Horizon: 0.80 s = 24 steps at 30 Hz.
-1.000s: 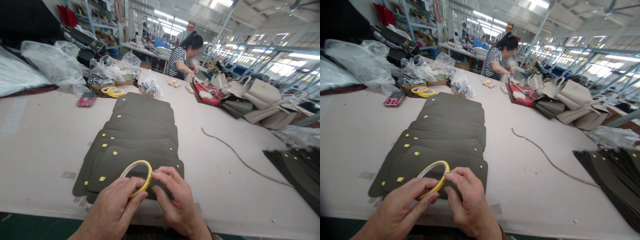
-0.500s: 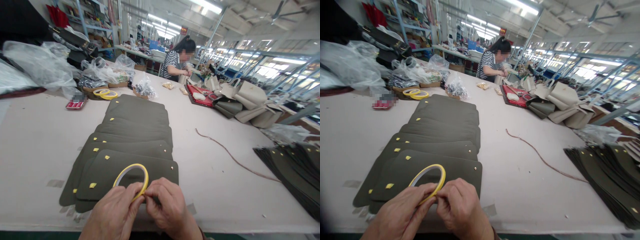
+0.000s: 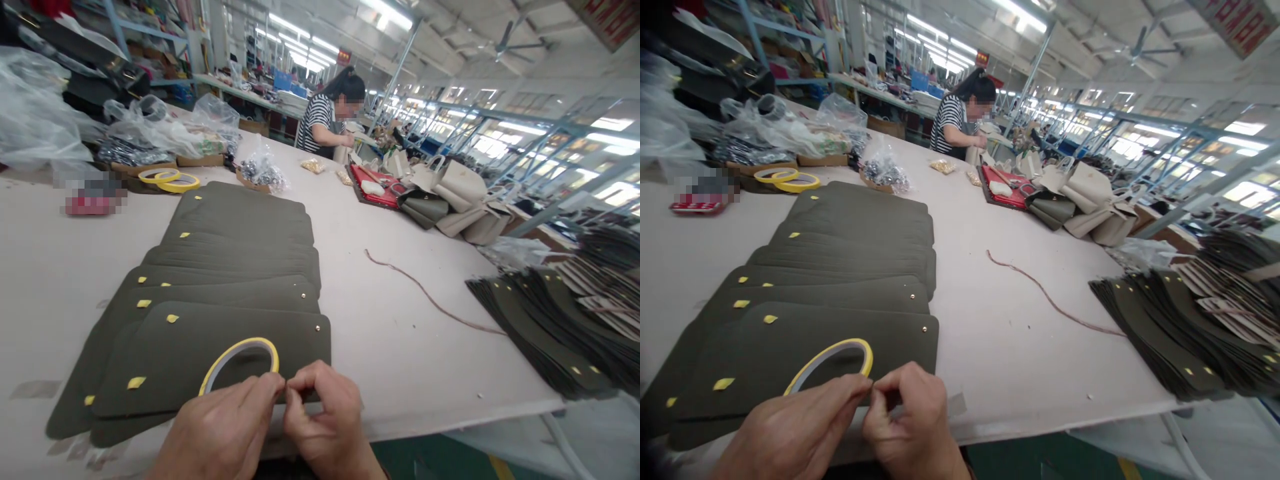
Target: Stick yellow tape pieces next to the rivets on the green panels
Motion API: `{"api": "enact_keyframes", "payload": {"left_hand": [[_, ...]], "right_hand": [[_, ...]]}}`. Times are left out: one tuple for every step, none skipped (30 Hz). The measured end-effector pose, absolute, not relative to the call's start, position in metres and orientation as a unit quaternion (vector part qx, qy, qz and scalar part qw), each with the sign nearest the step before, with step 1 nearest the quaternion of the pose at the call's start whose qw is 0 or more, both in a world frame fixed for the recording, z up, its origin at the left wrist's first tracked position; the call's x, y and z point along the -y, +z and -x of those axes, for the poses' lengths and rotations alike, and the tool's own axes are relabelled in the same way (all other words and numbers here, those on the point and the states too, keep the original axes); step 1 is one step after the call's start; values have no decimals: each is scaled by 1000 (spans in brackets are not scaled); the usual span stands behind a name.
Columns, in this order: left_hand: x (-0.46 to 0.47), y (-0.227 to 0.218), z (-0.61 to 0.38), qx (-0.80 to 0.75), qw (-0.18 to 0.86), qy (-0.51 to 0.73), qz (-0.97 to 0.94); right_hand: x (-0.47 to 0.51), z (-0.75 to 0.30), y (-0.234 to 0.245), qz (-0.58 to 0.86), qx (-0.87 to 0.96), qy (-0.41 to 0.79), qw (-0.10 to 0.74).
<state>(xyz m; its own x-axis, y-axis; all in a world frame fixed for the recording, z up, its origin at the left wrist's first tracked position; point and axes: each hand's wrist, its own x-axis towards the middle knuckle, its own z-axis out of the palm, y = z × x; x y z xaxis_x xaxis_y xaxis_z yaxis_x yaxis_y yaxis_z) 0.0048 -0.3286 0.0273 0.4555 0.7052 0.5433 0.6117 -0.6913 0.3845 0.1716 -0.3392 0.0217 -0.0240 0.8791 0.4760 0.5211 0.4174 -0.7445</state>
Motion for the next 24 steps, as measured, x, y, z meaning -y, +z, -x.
{"api": "enact_keyframes", "payload": {"left_hand": [[328,30,-10,-382,61,359,-849],[328,32,-15,-380,54,369,-847],[329,34,-19,-377,50,376,-845],[331,36,-23,-373,49,383,-844],[333,37,-27,-365,50,389,-844],[336,37,-29,-355,53,396,-845],[338,37,-31,-345,57,404,-845],[339,36,-31,-339,59,410,-845],[340,34,-31,-337,58,410,-846],[339,31,-29,-342,52,404,-847],[337,27,-28,-352,40,390,-850],[335,22,-25,-363,25,368,-855],[332,17,-23,-375,8,345,-860],[330,10,-21,-383,-4,324,-865],[328,4,-20,-392,-9,307,-867],[327,-1,-19,-399,-7,294,-869],[326,-6,-18,-404,-2,284,-869],[327,-9,-18,-409,5,276,-870],[327,-11,-19,-411,11,267,-872],[328,-12,-19,-412,13,260,-873],[328,-12,-19,-411,14,255,-875],[329,-11,-19,-410,14,249,-877],[329,-10,-20,-409,15,244,-879],[330,-10,-20,-408,16,242,-880]], "right_hand": [[341,-172,25,538,647,257,474],[342,-174,28,562,597,334,464],[342,-176,30,576,549,402,453],[341,-179,31,585,510,445,447],[340,-183,31,594,487,459,447],[338,-188,30,608,474,451,450],[336,-194,28,623,467,434,453],[334,-201,26,638,460,423,449],[332,-207,23,649,447,435,436],[330,-214,21,651,431,468,414],[328,-219,20,647,414,508,389],[328,-224,18,641,399,545,365],[328,-227,18,634,389,572,345],[328,-229,17,632,383,586,332],[329,-230,16,633,382,590,324],[329,-230,15,637,385,587,317],[330,-229,14,643,392,581,310],[331,-228,13,649,402,571,302],[331,-227,13,656,416,558,293],[332,-226,12,663,431,543,284],[332,-225,11,669,446,527,274],[332,-224,11,676,461,511,264],[332,-223,11,683,474,494,253],[331,-221,11,689,489,476,244]]}}
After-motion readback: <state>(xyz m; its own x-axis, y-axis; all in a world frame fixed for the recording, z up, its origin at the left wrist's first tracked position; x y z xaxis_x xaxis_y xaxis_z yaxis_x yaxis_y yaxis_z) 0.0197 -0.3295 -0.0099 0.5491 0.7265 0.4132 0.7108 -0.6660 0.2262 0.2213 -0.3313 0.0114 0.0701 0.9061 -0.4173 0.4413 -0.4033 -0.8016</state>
